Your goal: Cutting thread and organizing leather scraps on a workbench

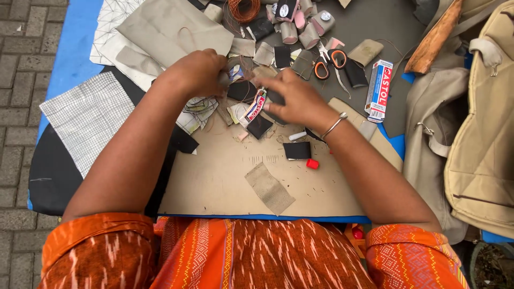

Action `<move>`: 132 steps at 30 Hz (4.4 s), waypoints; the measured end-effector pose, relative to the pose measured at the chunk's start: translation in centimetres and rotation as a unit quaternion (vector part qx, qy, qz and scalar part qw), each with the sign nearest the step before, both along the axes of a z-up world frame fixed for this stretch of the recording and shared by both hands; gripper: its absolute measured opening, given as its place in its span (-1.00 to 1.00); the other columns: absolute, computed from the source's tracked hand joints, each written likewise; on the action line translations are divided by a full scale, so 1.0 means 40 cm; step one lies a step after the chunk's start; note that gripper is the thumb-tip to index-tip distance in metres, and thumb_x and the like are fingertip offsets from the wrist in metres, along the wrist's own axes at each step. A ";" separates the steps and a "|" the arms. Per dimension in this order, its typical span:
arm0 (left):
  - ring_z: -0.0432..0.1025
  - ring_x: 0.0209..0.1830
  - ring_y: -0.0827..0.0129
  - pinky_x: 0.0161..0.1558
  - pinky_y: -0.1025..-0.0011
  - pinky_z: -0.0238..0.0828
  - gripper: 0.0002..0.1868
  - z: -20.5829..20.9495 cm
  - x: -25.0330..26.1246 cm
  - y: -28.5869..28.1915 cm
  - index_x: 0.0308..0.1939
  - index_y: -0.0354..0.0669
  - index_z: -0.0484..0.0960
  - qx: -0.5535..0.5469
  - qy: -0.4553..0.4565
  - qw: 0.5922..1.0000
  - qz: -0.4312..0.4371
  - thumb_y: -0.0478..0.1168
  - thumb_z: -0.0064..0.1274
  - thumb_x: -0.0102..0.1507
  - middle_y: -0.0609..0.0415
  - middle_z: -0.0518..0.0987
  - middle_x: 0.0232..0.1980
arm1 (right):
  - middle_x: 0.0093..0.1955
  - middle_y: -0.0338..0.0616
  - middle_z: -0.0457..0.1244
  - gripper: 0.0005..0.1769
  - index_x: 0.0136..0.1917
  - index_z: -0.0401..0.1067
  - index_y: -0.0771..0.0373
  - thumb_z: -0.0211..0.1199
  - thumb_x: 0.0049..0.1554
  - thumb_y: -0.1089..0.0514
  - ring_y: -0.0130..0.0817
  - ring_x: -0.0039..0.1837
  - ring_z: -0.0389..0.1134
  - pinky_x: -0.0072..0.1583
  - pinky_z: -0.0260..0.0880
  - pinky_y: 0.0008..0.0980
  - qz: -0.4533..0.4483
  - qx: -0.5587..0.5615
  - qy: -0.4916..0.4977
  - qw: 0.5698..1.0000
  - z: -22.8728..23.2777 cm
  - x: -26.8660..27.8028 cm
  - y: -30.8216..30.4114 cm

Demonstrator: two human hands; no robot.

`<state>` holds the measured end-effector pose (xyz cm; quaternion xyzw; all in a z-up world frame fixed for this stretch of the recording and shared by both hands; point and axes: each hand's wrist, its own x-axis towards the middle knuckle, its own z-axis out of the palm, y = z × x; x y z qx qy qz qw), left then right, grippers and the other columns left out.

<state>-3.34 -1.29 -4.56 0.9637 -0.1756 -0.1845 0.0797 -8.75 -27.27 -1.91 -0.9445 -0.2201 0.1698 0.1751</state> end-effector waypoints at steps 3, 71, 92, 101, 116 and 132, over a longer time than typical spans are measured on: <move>0.45 0.05 -0.04 -0.05 0.03 0.43 -0.49 0.044 -0.045 0.034 0.15 -0.05 0.58 -0.040 -0.022 0.998 0.043 -0.26 0.25 0.10 -0.10 0.51 0.13 | 0.23 -0.12 0.13 -0.40 0.46 0.30 -0.07 0.33 0.17 -0.01 -0.10 0.38 0.22 0.32 0.26 0.09 0.063 0.001 -0.027 0.998 0.002 -0.052 0.024; 0.45 -0.17 -0.09 -0.20 0.09 0.39 -0.74 -0.062 0.339 -0.063 -0.12 -0.21 0.67 -0.305 -0.377 0.872 0.070 -0.38 0.02 0.13 -0.14 0.55 -0.13 | 0.36 0.00 0.15 -0.38 0.49 0.28 0.19 0.19 0.23 -0.06 0.01 0.42 0.10 0.41 0.13 -0.02 0.021 0.125 -0.153 0.980 -0.065 -0.054 -0.112; 0.31 0.19 0.09 0.12 0.10 0.31 -0.55 0.244 -0.111 -0.100 0.18 -0.17 0.44 -0.353 -0.313 0.876 0.097 0.08 -0.12 0.41 -0.13 0.38 0.16 | 0.37 -0.02 0.12 -0.23 0.50 0.14 0.16 0.47 0.17 0.02 -0.22 0.37 0.27 0.26 0.54 -0.35 0.009 0.380 -0.173 0.908 0.122 0.053 0.010; 0.50 0.00 0.28 0.00 0.29 0.38 -0.37 0.244 -0.160 -0.132 0.24 -0.13 0.31 -0.421 -0.226 0.877 0.047 0.05 0.25 0.25 0.01 0.57 0.02 | 0.36 0.04 0.08 -0.29 0.52 0.11 0.25 0.34 0.22 0.08 -0.11 0.40 0.24 0.40 0.33 -0.24 0.005 0.335 -0.319 0.887 0.111 0.017 0.037; 0.53 0.02 0.39 0.03 0.48 0.58 -0.66 0.223 -0.101 -0.036 0.16 -0.17 0.42 -0.650 -0.126 0.739 0.123 -0.33 0.11 0.32 0.01 0.62 0.05 | -0.01 -0.20 0.30 -0.49 0.46 0.24 0.24 0.16 0.26 0.33 -0.56 -0.09 0.25 -0.04 0.34 -0.60 -0.076 0.489 0.017 0.869 0.091 0.050 0.015; 0.60 -0.24 0.26 -0.18 0.26 0.74 -0.56 0.216 -0.055 -0.023 0.29 -0.40 0.51 -0.780 0.146 0.562 0.232 -0.42 -0.24 0.35 -0.12 0.64 -0.10 | 0.06 -0.22 0.46 -0.75 0.07 0.66 0.06 0.27 0.15 0.23 -0.26 0.13 0.44 0.08 0.36 -0.30 -0.105 0.202 -0.262 0.938 0.071 0.132 -0.093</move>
